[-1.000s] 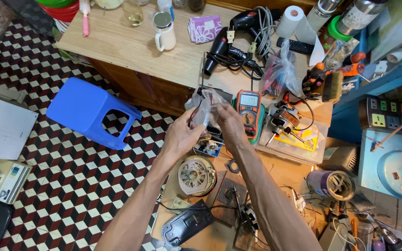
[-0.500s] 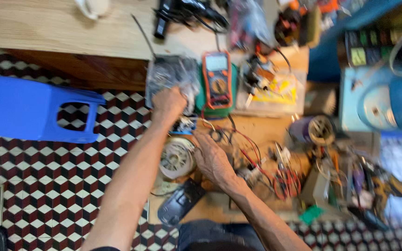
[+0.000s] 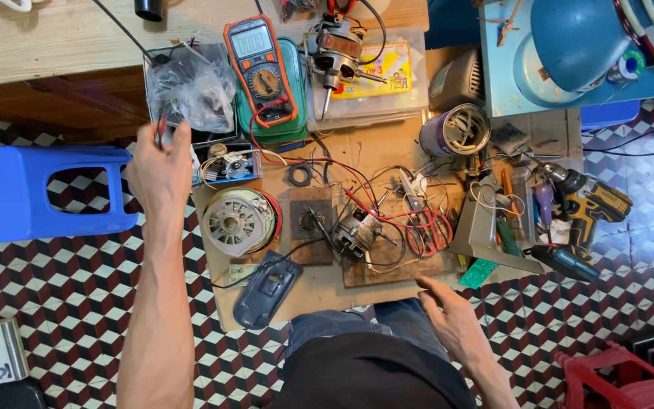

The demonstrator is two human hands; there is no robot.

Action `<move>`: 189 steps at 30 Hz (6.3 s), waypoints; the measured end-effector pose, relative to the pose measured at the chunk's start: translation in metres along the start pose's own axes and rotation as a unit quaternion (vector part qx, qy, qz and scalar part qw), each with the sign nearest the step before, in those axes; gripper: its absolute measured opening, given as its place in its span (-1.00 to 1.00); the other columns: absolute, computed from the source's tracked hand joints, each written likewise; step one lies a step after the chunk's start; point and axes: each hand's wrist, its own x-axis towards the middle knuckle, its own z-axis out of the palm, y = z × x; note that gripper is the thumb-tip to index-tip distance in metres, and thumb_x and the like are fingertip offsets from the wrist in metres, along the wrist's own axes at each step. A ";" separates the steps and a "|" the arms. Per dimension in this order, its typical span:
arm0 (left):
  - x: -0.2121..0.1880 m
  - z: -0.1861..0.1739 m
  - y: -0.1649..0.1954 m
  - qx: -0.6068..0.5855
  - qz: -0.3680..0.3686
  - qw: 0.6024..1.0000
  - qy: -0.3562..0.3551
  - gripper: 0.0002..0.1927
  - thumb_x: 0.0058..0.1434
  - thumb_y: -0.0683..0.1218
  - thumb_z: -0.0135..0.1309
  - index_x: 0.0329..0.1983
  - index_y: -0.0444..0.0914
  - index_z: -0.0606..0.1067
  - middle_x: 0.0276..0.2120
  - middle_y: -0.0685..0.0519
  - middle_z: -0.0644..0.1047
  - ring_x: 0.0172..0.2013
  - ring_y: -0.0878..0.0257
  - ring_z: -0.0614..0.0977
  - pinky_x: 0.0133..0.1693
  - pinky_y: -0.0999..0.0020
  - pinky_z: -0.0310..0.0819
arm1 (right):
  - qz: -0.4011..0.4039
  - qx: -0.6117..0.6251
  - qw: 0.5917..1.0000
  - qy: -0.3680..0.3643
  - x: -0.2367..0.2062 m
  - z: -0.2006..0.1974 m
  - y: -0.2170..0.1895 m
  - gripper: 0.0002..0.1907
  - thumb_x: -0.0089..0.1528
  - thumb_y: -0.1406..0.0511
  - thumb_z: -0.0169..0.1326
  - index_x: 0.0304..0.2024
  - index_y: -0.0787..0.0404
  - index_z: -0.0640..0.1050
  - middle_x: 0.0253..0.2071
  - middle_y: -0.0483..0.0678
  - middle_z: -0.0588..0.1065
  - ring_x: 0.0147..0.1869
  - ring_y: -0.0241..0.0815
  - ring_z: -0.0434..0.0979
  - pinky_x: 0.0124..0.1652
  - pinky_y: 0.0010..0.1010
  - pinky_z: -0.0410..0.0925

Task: The person works at a cluttered electronics repair bench. They connect multimeter test leads to a small electronic component, handle and reposition wires and a circuit board inside a metal housing, and use a heat gun on the board while probing it with the multimeter.

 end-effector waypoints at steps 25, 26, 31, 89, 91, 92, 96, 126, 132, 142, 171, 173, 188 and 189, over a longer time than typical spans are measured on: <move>-0.339 0.251 0.202 -0.576 -0.193 0.706 -0.364 -0.54 0.39 -0.01 0.02 0.25 -0.36 0.45 -0.14 0.08 0.56 -0.21 0.40 0.57 -0.23 0.49 0.43 | -0.103 0.319 0.938 -0.091 0.088 -0.149 0.059 -0.52 0.24 0.21 0.19 0.15 0.29 0.47 -0.06 -0.01 0.57 0.01 -0.28 0.56 -0.01 -0.46 0.41; -0.340 0.249 0.201 -0.600 -0.192 0.686 -0.365 -0.52 0.35 -0.06 0.05 0.28 -0.37 0.43 -0.11 0.08 0.56 -0.18 0.40 0.58 -0.20 0.49 0.44 | -0.107 0.352 0.925 -0.092 0.091 -0.149 0.062 -0.52 0.24 0.21 0.20 0.13 0.31 0.47 -0.02 -0.04 0.55 0.05 -0.30 0.56 0.03 -0.46 0.41; -0.343 0.261 0.185 -0.545 -0.223 0.750 -0.300 -0.46 0.24 -0.15 0.12 0.31 -0.29 0.38 -0.01 0.06 0.59 -0.10 0.36 0.62 -0.10 0.48 0.52 | -0.056 0.494 0.865 -0.072 0.104 -0.158 0.082 -0.61 0.25 0.23 0.17 0.06 0.27 0.46 -0.05 -0.01 0.54 0.02 -0.21 0.57 0.06 -0.33 0.46; -0.338 0.334 0.173 -0.395 -0.057 0.880 -0.258 -0.59 0.33 0.02 0.13 0.09 -0.37 0.60 -0.05 0.10 0.57 -0.06 0.29 0.62 -0.03 0.42 0.47 | 0.012 0.413 0.909 -0.055 0.119 -0.146 0.138 -0.54 0.30 0.17 0.13 0.11 0.37 0.46 -0.04 0.00 0.52 0.04 -0.24 0.51 0.12 -0.34 0.35; -0.340 0.327 0.176 -0.401 -0.116 0.850 -0.322 -0.58 0.27 0.09 0.17 0.03 -0.31 0.62 -0.21 0.13 0.61 -0.19 0.35 0.61 -0.14 0.45 0.48 | -0.005 0.375 0.925 -0.067 0.114 -0.144 0.131 -0.52 0.31 0.15 0.11 0.13 0.37 0.48 -0.01 0.00 0.52 0.04 -0.25 0.48 0.08 -0.35 0.33; -0.341 0.323 0.176 -0.402 -0.145 0.831 -0.355 -0.57 0.25 0.12 0.19 0.00 -0.29 0.63 -0.29 0.15 0.63 -0.26 0.38 0.60 -0.20 0.46 0.49 | -0.013 0.356 0.932 -0.072 0.113 -0.145 0.130 -0.51 0.32 0.13 0.10 0.14 0.36 0.49 0.00 0.00 0.52 0.04 -0.26 0.46 0.07 -0.35 0.32; -0.347 0.305 0.161 -0.458 -0.196 0.808 -0.315 -0.61 0.32 0.18 0.15 -0.09 -0.21 0.67 -0.38 0.15 0.55 -0.37 0.39 0.49 -0.35 0.43 0.30 | 0.004 0.255 0.962 -0.100 0.112 -0.175 0.146 -0.47 0.34 0.06 -0.08 0.19 0.29 0.48 0.07 0.08 0.57 0.14 -0.13 0.59 0.16 -0.32 0.43; -0.362 0.253 0.135 -0.520 -0.224 0.795 -0.218 -0.61 0.39 0.16 -0.05 -0.12 -0.24 0.56 -0.33 0.11 0.63 -0.31 0.38 0.61 -0.28 0.43 0.45 | -0.181 0.027 0.983 -0.007 0.136 -0.213 0.106 -0.61 0.42 0.09 -0.03 -0.16 0.31 0.57 -0.50 -0.18 0.43 -0.40 -0.40 0.32 -0.39 -0.48 0.27; -0.351 0.218 0.149 -0.556 -0.210 0.789 -0.156 -0.62 0.39 0.13 -0.03 -0.10 -0.26 0.56 -0.35 0.08 0.62 -0.30 0.34 0.63 -0.26 0.40 0.47 | -0.215 0.024 0.972 -0.089 0.168 -0.200 0.053 -0.57 0.43 0.08 -0.01 -0.26 0.32 0.59 -0.49 -0.18 0.42 -0.43 -0.38 0.33 -0.43 -0.46 0.25; -0.316 0.174 0.140 -0.510 -0.220 0.830 -0.060 -0.62 0.33 0.14 0.03 -0.14 -0.26 0.58 -0.38 0.12 0.62 -0.32 0.36 0.59 -0.26 0.41 0.40 | -0.209 -0.018 0.958 -0.198 0.237 -0.160 -0.020 -0.52 0.42 0.05 0.02 -0.30 0.36 0.57 -0.50 -0.14 0.46 -0.47 -0.38 0.43 -0.45 -0.44 0.33; -0.197 0.255 0.201 -0.445 -0.133 0.849 -0.252 -0.56 0.39 0.18 -0.10 0.03 -0.20 0.56 -0.23 0.17 0.55 -0.18 0.38 0.50 -0.11 0.54 0.35 | -0.260 -0.196 0.945 -0.037 0.291 -0.198 -0.035 -0.69 0.30 0.12 0.08 -0.04 0.15 0.62 -0.22 0.14 0.59 -0.15 0.16 0.60 -0.13 -0.10 0.40; -0.195 0.254 0.212 -0.464 -0.139 0.836 -0.257 -0.59 0.41 0.15 -0.05 0.03 -0.21 0.58 -0.31 0.19 0.51 -0.30 0.39 0.43 -0.26 0.49 0.34 | -0.296 -0.185 0.937 -0.036 0.291 -0.199 -0.033 -0.70 0.29 0.13 0.07 -0.07 0.16 0.63 -0.20 0.12 0.59 -0.14 0.17 0.59 -0.14 -0.10 0.40; -0.186 0.281 0.248 -0.168 -0.001 0.967 -0.191 -0.71 0.26 0.08 0.20 -0.05 -0.10 0.70 -0.48 0.00 0.63 -0.50 0.34 0.55 -0.43 0.42 0.39 | -0.277 -0.124 0.952 -0.047 0.289 -0.202 -0.022 -0.74 0.27 0.20 0.11 -0.07 0.16 0.65 -0.27 0.10 0.59 -0.28 0.06 0.60 -0.22 -0.20 0.41; -0.185 0.282 0.248 -0.185 0.021 0.963 -0.194 -0.72 0.25 0.06 0.19 -0.04 -0.11 0.69 -0.42 0.02 0.65 -0.50 0.32 0.58 -0.43 0.42 0.42 | -0.279 -0.123 0.951 -0.046 0.289 -0.202 -0.022 -0.74 0.27 0.20 0.11 -0.07 0.17 0.64 -0.28 0.10 0.59 -0.29 0.06 0.60 -0.23 -0.20 0.41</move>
